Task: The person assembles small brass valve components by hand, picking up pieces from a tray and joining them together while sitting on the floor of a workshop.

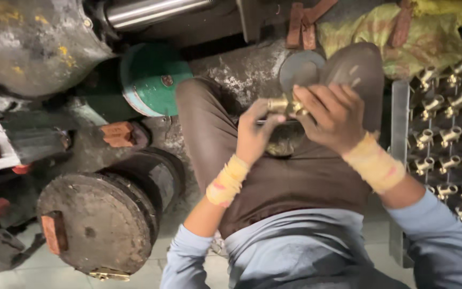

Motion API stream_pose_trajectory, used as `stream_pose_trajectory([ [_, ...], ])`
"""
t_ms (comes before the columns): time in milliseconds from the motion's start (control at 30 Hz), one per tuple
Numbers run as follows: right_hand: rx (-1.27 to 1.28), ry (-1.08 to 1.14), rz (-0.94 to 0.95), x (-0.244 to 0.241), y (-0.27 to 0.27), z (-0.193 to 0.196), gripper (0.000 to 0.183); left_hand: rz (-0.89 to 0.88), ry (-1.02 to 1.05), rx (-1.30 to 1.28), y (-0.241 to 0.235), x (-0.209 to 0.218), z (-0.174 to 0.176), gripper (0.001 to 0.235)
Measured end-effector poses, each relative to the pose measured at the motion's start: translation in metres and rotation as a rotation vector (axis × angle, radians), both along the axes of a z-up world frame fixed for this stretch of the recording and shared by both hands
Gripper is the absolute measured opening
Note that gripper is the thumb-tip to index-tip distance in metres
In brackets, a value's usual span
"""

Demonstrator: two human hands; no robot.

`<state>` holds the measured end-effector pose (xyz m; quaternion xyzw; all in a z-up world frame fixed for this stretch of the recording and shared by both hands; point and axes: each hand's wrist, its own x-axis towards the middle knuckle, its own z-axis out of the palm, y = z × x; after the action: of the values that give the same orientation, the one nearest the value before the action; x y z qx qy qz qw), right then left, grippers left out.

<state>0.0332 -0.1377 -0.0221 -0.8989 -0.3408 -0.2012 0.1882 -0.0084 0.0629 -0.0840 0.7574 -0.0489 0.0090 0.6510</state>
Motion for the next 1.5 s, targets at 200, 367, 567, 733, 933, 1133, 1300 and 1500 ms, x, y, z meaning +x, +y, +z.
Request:
stream_pose_trajectory([
  [200, -0.117, -0.099, 0.213, 0.101, 0.009, -0.036, 0.029, 0.058, 0.104, -0.11, 0.0, 0.085, -0.074, 0.021],
  [367, -0.057, -0.015, 0.218, 0.137, 0.016, -0.073, 0.032, 0.236, 0.158, -0.228, -0.013, 0.115, -0.114, 0.014],
  [567, -0.011, 0.104, 0.171, 0.143, 0.016, -0.092, 0.033, 0.325, 0.156, -0.192, -0.019, 0.104, -0.122, 0.014],
  [733, -0.028, 0.532, 0.149, 0.155, 0.016, -0.1, 0.038, 0.327, 0.25, -0.278, -0.024, 0.103, -0.126, 0.023],
  [933, -0.112, 0.929, 0.092, 0.177, 0.011, -0.131, 0.039, 0.324, 0.304, -0.4, -0.024, 0.104, -0.133, 0.021],
  [1133, -0.034, 1.576, 0.097, 0.212, 0.021, -0.117, 0.039, 0.238, 0.448, -0.338, -0.013, 0.11, -0.105, 0.024],
  [1300, -0.088, 0.956, 0.169, 0.119, 0.005, -0.045, 0.036, 0.092, 0.27, -0.084, 0.003, 0.06, -0.04, 0.017],
  [1500, 0.186, 0.769, 0.101, 0.004, -0.01, 0.031, 0.048, -0.024, -0.086, 0.09, 0.012, 0.01, 0.037, 0.038],
])
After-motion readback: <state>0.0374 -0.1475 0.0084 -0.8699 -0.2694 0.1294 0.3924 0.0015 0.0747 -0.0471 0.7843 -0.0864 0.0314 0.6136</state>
